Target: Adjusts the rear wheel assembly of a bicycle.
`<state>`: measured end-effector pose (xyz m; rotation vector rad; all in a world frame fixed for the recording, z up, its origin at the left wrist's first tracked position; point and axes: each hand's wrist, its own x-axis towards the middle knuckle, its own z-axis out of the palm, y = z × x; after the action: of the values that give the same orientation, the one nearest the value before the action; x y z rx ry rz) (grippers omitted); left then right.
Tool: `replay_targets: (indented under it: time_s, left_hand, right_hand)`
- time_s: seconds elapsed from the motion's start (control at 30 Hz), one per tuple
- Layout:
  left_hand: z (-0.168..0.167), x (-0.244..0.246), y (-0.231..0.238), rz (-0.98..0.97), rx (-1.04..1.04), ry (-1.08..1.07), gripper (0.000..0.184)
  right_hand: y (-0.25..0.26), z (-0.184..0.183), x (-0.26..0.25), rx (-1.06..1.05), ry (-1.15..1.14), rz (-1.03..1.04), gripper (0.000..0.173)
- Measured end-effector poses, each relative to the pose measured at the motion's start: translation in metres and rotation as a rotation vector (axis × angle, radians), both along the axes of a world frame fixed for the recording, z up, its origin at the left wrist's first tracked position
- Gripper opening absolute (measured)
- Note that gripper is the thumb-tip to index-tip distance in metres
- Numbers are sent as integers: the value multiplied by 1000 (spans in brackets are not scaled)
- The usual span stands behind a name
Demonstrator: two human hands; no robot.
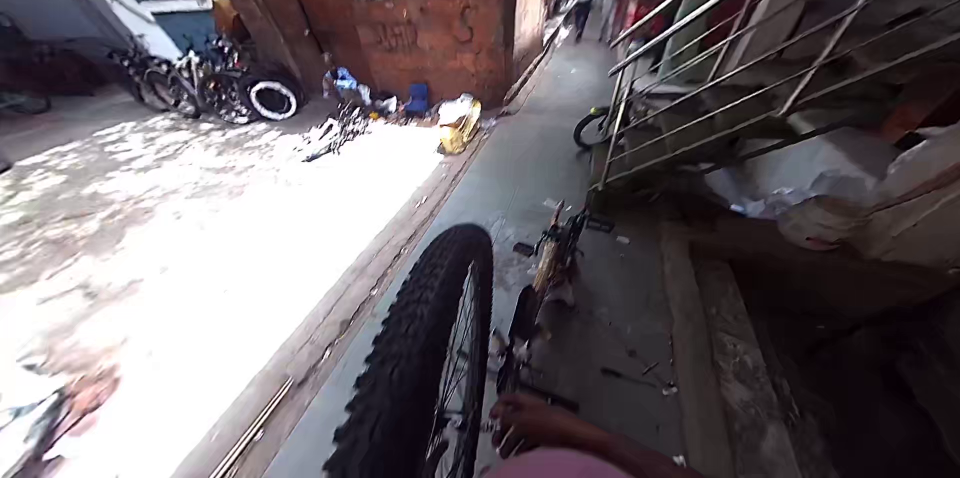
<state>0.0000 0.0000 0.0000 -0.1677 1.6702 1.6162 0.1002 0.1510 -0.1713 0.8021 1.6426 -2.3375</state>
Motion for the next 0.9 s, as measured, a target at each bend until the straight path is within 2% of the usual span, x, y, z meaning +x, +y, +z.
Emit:
replay_targets:
  time_s: [0.03, 0.07, 0.13, 0.23, 0.27, 0.33, 0.4, 0.53, 0.63, 0.73, 0.77, 0.83, 0.9]
  left_hand:
    - [-30, -9, -11, -35, 45, 60, 42]
    - [-43, -15, -13, -16, 40, 93, 41]
    - [-43, -23, -3, 88, -26, 45, 38]
    - [-38, -22, -5, 145, -71, -21, 36]
    - [-48, -23, -12, 139, -57, -16, 34]
    - [-87, -30, -32, 137, 25, 9, 33]
    - [-107, -35, -45, 100, 72, 20, 36]
    - [-97, -37, -43, 51, 19, 20, 38]
    - [-132, -36, -51, 130, 79, 177, 47]
    - [-94, -35, -43, 109, -8, 28, 43]
    - [-93, -37, -46, 77, -2, 18, 41]
    - [-119, -42, -58, 77, 66, 62, 35]
    - [-124, -42, -56, 160, 71, 39, 29]
  right_hand:
    - [-5, 5, -1, -35, -34, 13, 44]
    - [-7, 9, -3, -58, -61, 27, 46]
    - [-9, 13, -5, -84, -76, 67, 47]
    - [-13, 10, -6, -104, -41, 99, 42]
    - [-15, 9, -6, -98, -29, 102, 40]
    - [-18, 8, -6, -91, -15, 94, 39]
    - [-21, 6, -5, -93, -9, 86, 39]
    - [-23, 5, -4, -100, 10, 89, 40]
    - [-25, 7, -2, -116, -9, 74, 40]
    - [-26, 5, -1, -119, -4, 81, 41]
    - [-26, 6, -1, -111, -4, 91, 40]
    - [-28, 7, -2, -105, -6, 99, 40]
    - [-29, 6, -2, -111, -9, 91, 40]
